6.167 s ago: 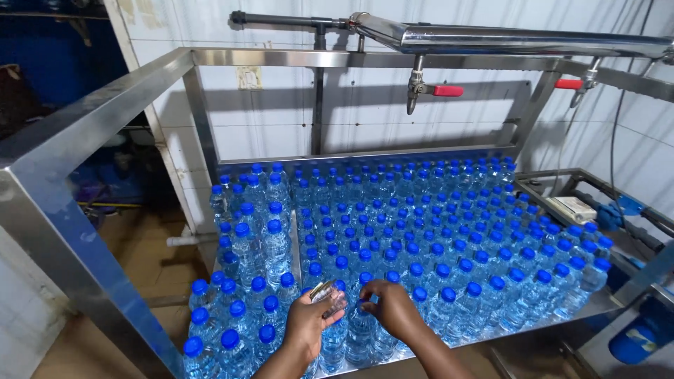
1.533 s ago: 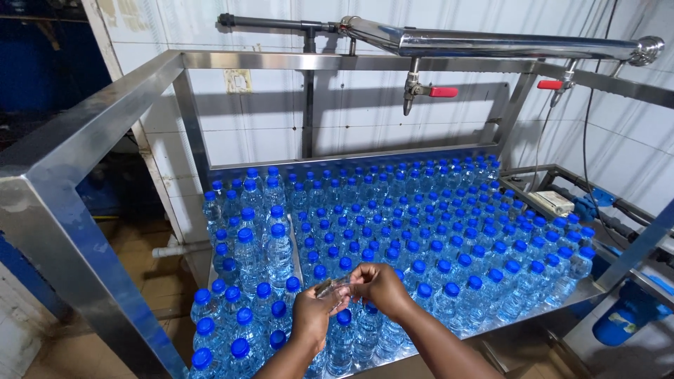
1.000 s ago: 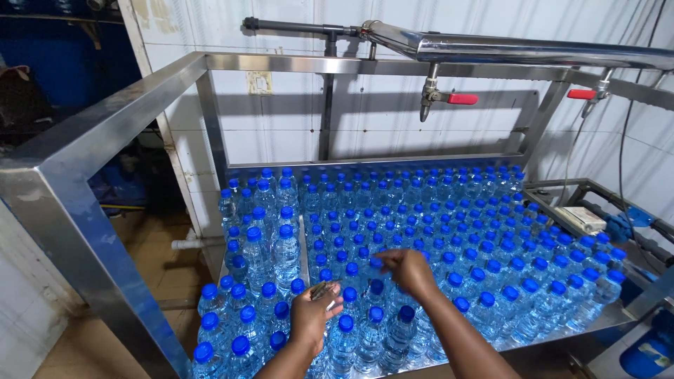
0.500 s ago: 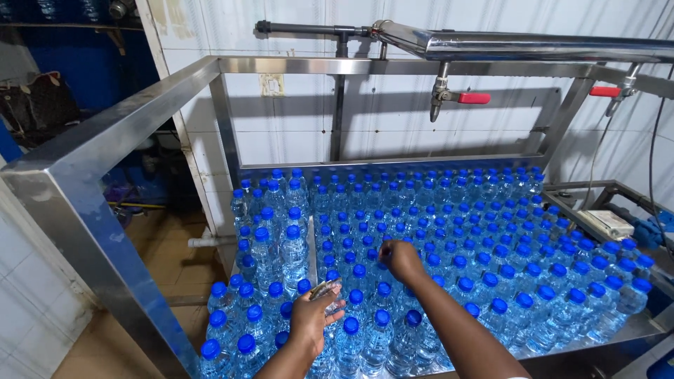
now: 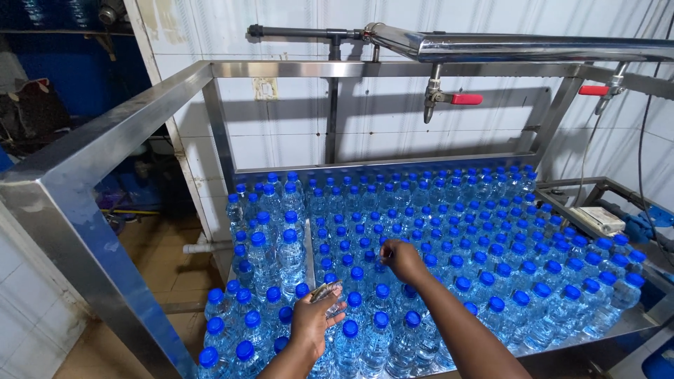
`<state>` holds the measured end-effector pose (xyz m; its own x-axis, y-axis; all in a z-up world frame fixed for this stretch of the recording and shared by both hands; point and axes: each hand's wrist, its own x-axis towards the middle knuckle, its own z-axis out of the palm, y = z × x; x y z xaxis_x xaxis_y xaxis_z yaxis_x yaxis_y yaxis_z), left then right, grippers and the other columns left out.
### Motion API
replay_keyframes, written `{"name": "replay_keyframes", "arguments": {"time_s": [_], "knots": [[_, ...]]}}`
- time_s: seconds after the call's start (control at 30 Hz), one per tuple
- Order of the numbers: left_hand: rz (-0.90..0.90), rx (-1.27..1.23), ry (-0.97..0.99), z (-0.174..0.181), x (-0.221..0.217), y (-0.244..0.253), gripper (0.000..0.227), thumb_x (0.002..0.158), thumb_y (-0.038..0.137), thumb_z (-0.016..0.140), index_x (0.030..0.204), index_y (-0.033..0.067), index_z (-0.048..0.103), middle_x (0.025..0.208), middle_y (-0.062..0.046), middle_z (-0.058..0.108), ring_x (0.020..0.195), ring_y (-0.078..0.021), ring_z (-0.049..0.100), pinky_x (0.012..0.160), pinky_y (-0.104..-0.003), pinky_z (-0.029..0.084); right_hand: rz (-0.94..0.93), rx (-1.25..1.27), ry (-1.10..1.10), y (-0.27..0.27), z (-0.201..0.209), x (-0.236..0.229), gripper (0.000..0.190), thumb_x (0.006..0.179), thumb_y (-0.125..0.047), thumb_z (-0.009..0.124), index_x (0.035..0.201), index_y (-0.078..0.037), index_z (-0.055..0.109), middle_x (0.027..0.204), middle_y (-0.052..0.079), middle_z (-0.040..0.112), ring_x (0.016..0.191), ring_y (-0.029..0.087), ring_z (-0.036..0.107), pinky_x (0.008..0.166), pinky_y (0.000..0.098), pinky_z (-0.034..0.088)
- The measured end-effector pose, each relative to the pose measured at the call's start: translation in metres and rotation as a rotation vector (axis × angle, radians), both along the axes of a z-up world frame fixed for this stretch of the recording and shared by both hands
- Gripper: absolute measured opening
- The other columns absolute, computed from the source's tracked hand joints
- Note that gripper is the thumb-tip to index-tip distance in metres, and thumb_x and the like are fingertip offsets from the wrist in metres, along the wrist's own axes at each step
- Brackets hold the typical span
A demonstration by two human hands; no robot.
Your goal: The person repeatedly picks small seal pieces from a stack in the left hand and presses each onto the cap of a water bottle arranged on a stainless steel tray. The action is repeated across many bottles in a row.
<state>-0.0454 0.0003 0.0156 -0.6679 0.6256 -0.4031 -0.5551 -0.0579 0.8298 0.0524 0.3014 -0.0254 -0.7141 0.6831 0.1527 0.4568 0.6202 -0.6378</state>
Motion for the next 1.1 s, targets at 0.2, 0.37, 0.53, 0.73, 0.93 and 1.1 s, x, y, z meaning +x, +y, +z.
{"name": "replay_keyframes", "arguments": {"time_s": [0.2,0.37,0.53,0.73,0.93,1.1], "knots": [[0.012,-0.013,-0.023,0.001,-0.001,-0.001,0.052,0.094,0.006,0.085,0.144,-0.0046,0.073,0.127,-0.023,0.083,0.104,-0.0379,0.082,0.092,-0.052,0.068,0.203,0.471,-0.099,-0.043,0.016,0.018,0.049,0.114,-0.029,0.052,0.16,-0.013,0.057,0.167,0.015,0.055,0.154,0.039,0.05,0.132,0.0574,0.029],[0.005,0.006,-0.028,-0.004,-0.005,-0.002,0.05,0.094,0.007,0.085,0.142,-0.003,0.075,0.131,-0.02,0.084,0.106,-0.0386,0.081,0.094,-0.053,0.066,0.341,0.172,-0.393,-0.076,0.033,0.036,0.074,0.116,-0.053,0.028,0.178,-0.017,0.009,0.187,0.009,0.008,0.174,0.03,0.002,0.14,0.0508,-0.003],[-0.004,0.025,0.011,-0.02,-0.012,0.002,0.044,0.095,0.008,0.084,0.138,-0.0016,0.078,0.125,-0.019,0.085,0.101,-0.0365,0.082,0.092,-0.053,0.067,0.338,0.271,-0.299,-0.099,0.048,0.033,0.078,0.117,-0.048,0.038,0.177,-0.009,0.008,0.185,0.017,0.011,0.173,0.032,0.006,0.138,0.0495,-0.003],[0.025,0.101,-0.012,-0.027,-0.011,0.008,0.044,0.08,0.007,0.095,0.121,-0.0022,0.081,0.113,-0.018,0.086,0.105,-0.037,0.081,0.093,-0.056,0.064,0.281,-0.438,0.201,-0.155,0.046,0.011,0.034,0.084,-0.003,0.099,0.107,-0.013,0.077,0.095,0.003,0.079,0.088,0.016,0.074,0.08,0.0326,0.064],[0.004,0.103,0.003,-0.033,-0.015,0.005,0.041,0.081,0.008,0.095,0.118,-0.004,0.082,0.114,-0.021,0.086,0.105,-0.0373,0.08,0.095,-0.056,0.063,0.254,-0.606,0.317,-0.17,0.055,0.013,0.023,0.09,0.012,0.086,0.105,-0.004,0.079,0.097,0.011,0.083,0.088,0.023,0.08,0.087,0.0388,0.075],[-0.073,0.097,-0.035,-0.011,-0.009,-0.007,0.032,0.092,0.003,0.086,0.122,-0.007,0.081,0.12,-0.023,0.086,0.108,-0.0411,0.082,0.097,-0.057,0.066,0.152,-0.656,0.395,-0.174,0.059,0.01,0.016,0.091,0.018,0.082,0.095,0.002,0.078,0.084,0.017,0.085,0.077,0.029,0.085,0.078,0.0436,0.077]]}}
